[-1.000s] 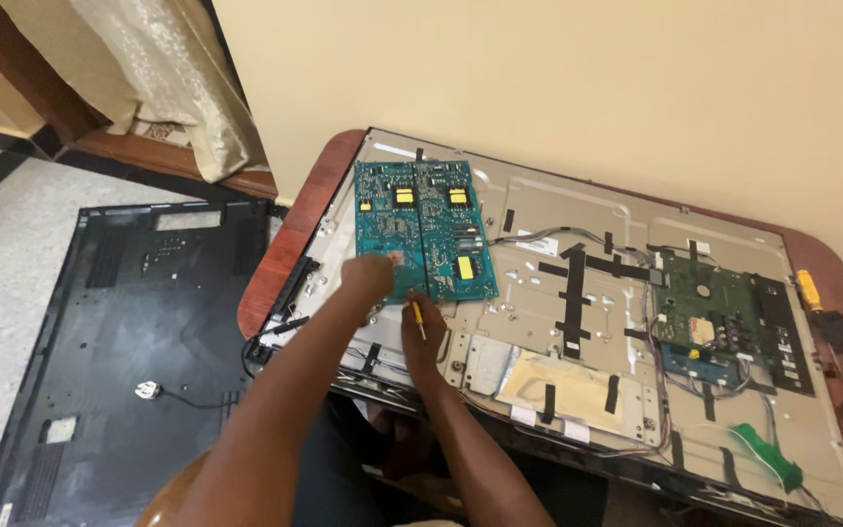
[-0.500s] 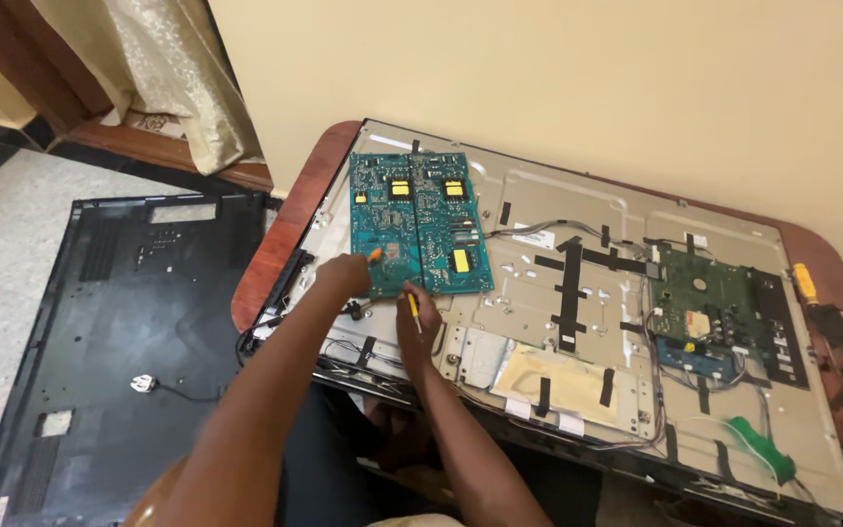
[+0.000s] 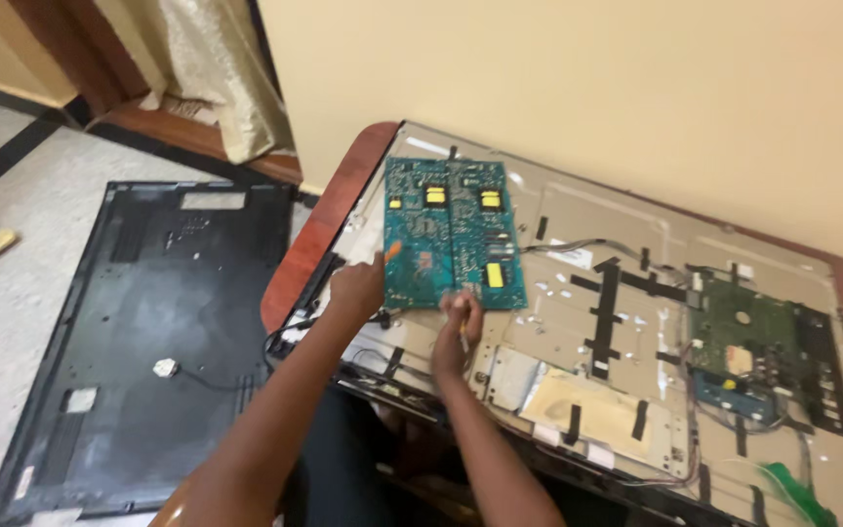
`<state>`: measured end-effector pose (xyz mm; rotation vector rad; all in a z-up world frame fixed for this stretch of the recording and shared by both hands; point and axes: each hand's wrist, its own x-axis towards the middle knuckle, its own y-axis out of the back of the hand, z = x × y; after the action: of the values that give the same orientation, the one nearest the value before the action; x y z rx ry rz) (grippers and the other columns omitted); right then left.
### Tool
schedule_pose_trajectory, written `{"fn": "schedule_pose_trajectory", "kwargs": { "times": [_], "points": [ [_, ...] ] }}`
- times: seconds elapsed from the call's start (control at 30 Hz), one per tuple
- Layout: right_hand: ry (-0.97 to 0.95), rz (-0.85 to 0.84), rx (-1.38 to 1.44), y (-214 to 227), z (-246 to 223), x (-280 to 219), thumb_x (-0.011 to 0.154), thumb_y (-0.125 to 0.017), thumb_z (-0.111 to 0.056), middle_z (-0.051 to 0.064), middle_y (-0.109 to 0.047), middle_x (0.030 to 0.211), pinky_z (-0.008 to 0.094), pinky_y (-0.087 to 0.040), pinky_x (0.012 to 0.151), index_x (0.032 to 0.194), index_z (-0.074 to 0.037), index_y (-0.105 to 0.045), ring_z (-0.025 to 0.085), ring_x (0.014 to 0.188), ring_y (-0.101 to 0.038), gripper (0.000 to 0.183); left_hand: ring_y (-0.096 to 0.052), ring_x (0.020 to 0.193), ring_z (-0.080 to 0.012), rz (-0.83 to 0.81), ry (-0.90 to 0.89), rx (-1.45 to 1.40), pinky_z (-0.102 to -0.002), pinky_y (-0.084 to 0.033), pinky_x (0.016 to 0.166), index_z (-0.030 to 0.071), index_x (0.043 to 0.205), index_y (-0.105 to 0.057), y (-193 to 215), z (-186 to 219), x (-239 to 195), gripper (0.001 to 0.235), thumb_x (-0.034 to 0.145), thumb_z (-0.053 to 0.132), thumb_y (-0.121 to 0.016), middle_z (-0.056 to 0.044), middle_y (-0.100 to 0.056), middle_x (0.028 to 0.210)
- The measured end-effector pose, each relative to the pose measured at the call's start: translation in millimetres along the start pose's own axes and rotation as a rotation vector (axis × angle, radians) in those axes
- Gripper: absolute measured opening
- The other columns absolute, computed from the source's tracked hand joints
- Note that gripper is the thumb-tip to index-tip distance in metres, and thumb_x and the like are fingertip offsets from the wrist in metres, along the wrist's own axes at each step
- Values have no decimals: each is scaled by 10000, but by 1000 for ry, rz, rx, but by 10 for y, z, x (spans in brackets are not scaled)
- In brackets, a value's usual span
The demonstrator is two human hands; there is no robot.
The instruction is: The person cleans a green circuit board using a toothbrush and a screwdriver. They scrub the surface of the board and use the screwdriver to scrape or pick at specific areas while the board rests on a disassembled appliance chassis.
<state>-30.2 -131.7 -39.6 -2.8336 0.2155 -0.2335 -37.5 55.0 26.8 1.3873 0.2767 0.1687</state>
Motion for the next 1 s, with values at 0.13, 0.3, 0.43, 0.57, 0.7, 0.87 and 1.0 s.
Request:
{"fn": "schedule_pose_trajectory", "kwargs": {
  "times": [0.13,0.3,0.43,0.57,0.7,0.87,1.0],
  "points": [
    [369,-279,-157,-41,22,556,937,-671,-93,119,-636,1216,338,-508,985,1198,5,-635,200,1155,-626,281,-716,833,-381,170,-20,-81,-474,-588,701,96,1528,-432,-239,-16,65,709,849,125,-632,-202,-639,1041],
    [208,-587,-167,-179,94,1075,913,-724,-8,129,-700,1082,300,-577,920,1006,6,-698,193,1015,-706,98,-652,977,-347,315,-9,-110,-432,-558,765,55,1495,-466,-431,-14,28,717,797,90,-629,-172,-605,1092],
    [-34,-757,-466,-286,72,1397,853,-765,-37,145,-788,1047,292,-611,842,991,-25,-771,195,941,-750,138,-592,1068,-351,307,-9,-182,-458,-488,899,46,1528,-453,-402,-1,-38,646,898,99,-588,-170,-595,1129],
    [30,-903,-421,-382,9,1704,796,-789,-20,154,-749,1083,305,-619,870,918,-29,-773,193,1018,-726,123,-526,1177,-377,452,-167,-186,-498,-398,960,118,1479,-523,-263,-21,-93,663,819,82,-576,-201,-551,1312],
    [42,-1016,-433,-420,71,1849,723,-777,15,131,-703,1182,338,-611,867,840,-30,-781,219,1138,-684,126,-511,1238,-345,406,-174,-193,-517,-367,1020,121,1401,-560,-181,-7,-77,589,814,173,-573,-167,-530,1344],
    [240,-1142,-404,-430,171,1963,700,-822,22,93,-747,916,388,-559,965,781,-40,-739,269,1214,-668,132,-537,1213,-309,414,-210,-276,-517,-364,1038,61,1351,-581,-149,-49,-31,533,857,263,-578,-151,-558,1303],
    [248,-1204,-370,-408,171,1990,735,-794,29,39,-733,802,392,-554,981,741,-58,-689,271,1254,-652,137,-551,1183,-306,397,-184,-298,-505,-369,1017,63,1343,-601,-123,-27,-42,532,846,250,-576,-154,-573,1276]
  ]
}}
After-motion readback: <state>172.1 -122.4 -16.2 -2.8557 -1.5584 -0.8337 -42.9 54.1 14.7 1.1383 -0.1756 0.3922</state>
